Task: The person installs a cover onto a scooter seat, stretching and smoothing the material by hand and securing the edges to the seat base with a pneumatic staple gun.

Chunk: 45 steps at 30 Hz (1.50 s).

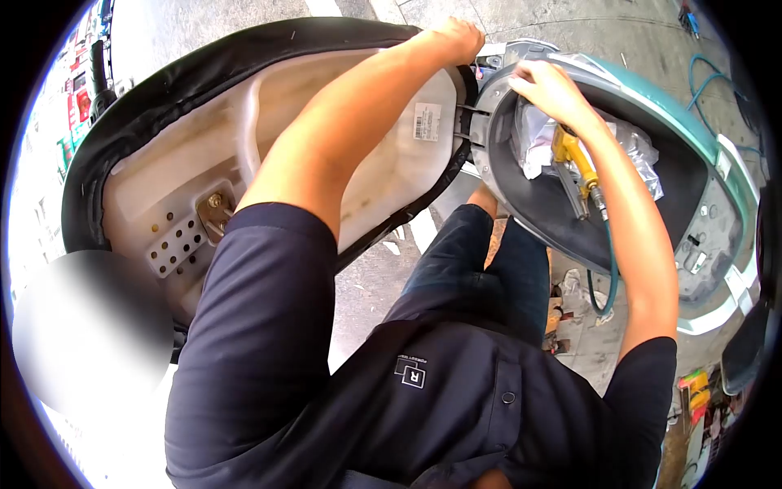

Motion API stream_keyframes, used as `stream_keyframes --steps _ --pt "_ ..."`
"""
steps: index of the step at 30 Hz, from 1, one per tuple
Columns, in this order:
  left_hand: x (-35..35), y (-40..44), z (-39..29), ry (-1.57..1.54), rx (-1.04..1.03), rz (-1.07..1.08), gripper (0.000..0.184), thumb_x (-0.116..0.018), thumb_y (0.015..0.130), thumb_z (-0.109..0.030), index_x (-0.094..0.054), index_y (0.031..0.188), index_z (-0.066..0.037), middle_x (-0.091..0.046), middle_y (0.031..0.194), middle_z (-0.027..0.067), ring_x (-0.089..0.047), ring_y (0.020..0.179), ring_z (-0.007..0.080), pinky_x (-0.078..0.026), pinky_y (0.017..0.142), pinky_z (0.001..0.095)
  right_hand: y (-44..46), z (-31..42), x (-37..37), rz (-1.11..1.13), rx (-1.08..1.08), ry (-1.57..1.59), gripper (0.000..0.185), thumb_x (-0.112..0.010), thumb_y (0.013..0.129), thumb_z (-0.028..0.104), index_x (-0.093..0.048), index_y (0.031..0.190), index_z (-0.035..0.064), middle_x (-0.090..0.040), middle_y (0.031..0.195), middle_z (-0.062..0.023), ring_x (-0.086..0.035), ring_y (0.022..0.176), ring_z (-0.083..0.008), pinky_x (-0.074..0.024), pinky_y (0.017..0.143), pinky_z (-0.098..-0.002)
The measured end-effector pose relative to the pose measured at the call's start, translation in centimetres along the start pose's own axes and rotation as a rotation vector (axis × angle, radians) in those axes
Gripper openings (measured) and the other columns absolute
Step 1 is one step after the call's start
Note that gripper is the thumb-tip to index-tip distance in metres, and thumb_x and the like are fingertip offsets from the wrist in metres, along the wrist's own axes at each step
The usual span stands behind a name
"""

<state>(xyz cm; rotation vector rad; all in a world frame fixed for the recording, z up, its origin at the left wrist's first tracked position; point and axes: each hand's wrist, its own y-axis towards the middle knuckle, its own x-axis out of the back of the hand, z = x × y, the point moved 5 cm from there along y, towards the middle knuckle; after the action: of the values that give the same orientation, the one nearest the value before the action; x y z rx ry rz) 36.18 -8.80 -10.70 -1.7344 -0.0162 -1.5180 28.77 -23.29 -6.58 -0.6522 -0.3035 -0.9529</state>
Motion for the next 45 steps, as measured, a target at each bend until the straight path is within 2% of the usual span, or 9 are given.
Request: stream_keyframes --steps 2,6,8,12,18,21,23,27,45 --pt "3.1 1.4 1.8 -0.228 0.104 -0.049 0.025 -0.051 0.085 -0.017 -0.065 0.099 -0.002 -0.069 0.083 0.0157 -0.069 0.078 0.0276 -0.053 0.07 0.039 1.7 1.8 0.4 0.037 -0.029 -0.053 0.032 -0.059 0.084 0.028 -0.062 0.097 -0.0018 -0.065 0.086 -0.0202 -0.063 0.084 -0.0329 -0.0468 0.076 -0.0401" --pt "11.3 -1.1 4.4 -1.919 0.431 -0.865 0.026 -0.057 0.087 -0.023 -0.064 0.095 0.001 -0.063 0.077 0.0058 -0.058 0.062 0.0154 -0.047 0.058 0.0263 5.1 2.4 -0.5 0.106 -0.036 -0.179 0.027 -0.061 0.079 0.029 -0.067 0.091 0.005 -0.067 0.094 -0.019 -0.063 0.095 -0.0362 -0.0479 0.083 -0.0449" --pt "12.9 -5.3 0.5 -1.939 0.437 -1.095 0.021 -0.056 0.085 -0.02 -0.065 0.086 -0.001 -0.067 0.071 0.0116 -0.065 0.066 0.0206 -0.051 0.065 0.0334 6.8 0.9 -1.4 0.063 0.04 -0.206 0.028 -0.062 0.078 0.029 -0.066 0.094 0.0064 -0.067 0.097 -0.0187 -0.063 0.095 -0.0361 -0.0479 0.084 -0.0444" --pt "7.1 -11.5 -12.3 -1.925 0.628 -0.871 0.022 -0.057 0.093 -0.023 -0.062 0.097 -0.002 -0.061 0.076 0.0022 -0.054 0.067 0.008 -0.044 0.061 0.0228 8.8 0.2 -3.4 0.366 -0.059 -0.4 0.057 -0.066 0.077 0.054 -0.065 0.101 0.0021 -0.066 0.106 -0.0186 -0.062 0.103 -0.0344 -0.0477 0.087 -0.0451" --pt "-11.3 -21.1 -26.4 -2.637 0.936 -0.02 0.026 -0.053 0.095 -0.023 -0.058 0.108 0.0 -0.066 0.098 0.0109 -0.064 0.081 0.0139 -0.053 0.068 0.0256 13.2 -0.7 -9.1 0.586 -0.069 -0.474 0.067 -0.067 0.072 0.061 -0.066 0.11 0.0056 -0.064 0.114 -0.0188 -0.06 0.108 -0.0318 -0.0464 0.091 -0.0413" --pt "-20.3 -21.5 -25.4 -3.401 0.753 -0.57 0.034 -0.049 0.096 -0.025 -0.05 0.12 -0.001 -0.062 0.113 0.0145 -0.063 0.096 0.0236 -0.053 0.082 0.0363 14.6 -2.7 -11.1 0.59 0.018 -0.443 0.058 -0.068 0.076 0.053 -0.065 0.111 0.0067 -0.064 0.11 -0.02 -0.061 0.105 -0.0336 -0.0469 0.09 -0.0404" --pt "-16.7 -19.6 -17.7 -3.219 1.372 -1.103 0.031 -0.046 0.096 -0.024 -0.055 0.114 0.0 -0.064 0.106 0.0142 -0.065 0.091 0.0229 -0.056 0.078 0.0377 14.1 -2.5 -11.1 0.64 0.123 -0.396 0.05 -0.068 0.081 0.042 -0.064 0.111 0.0022 -0.065 0.104 -0.023 -0.061 0.101 -0.0358 -0.0476 0.088 -0.0397" --pt "-23.2 -11.6 -12.1 -3.258 1.145 -1.421 0.032 -0.045 0.097 -0.024 -0.054 0.115 0.0 -0.063 0.109 0.014 -0.064 0.094 0.0229 -0.054 0.081 0.0375 13.8 -2.7 -10.2 0.689 0.111 -0.43 0.043 -0.067 0.082 0.039 -0.062 0.089 -0.0031 -0.064 0.091 -0.0237 -0.061 0.093 -0.0392 -0.0474 0.081 -0.0452" --pt "-30.9 1.4 -7.4 -3.349 0.947 -1.394 0.034 -0.041 0.098 -0.024 -0.051 0.121 -0.001 -0.059 0.118 0.0133 -0.06 0.104 0.023 -0.049 0.091 0.0365 12.0 -1.9 -9.3 0.44 -0.176 -0.308 0.034 -0.067 0.079 0.029 -0.069 0.1 0.0031 -0.067 0.095 -0.0207 -0.064 0.095 -0.0348 -0.049 0.086 -0.0421"
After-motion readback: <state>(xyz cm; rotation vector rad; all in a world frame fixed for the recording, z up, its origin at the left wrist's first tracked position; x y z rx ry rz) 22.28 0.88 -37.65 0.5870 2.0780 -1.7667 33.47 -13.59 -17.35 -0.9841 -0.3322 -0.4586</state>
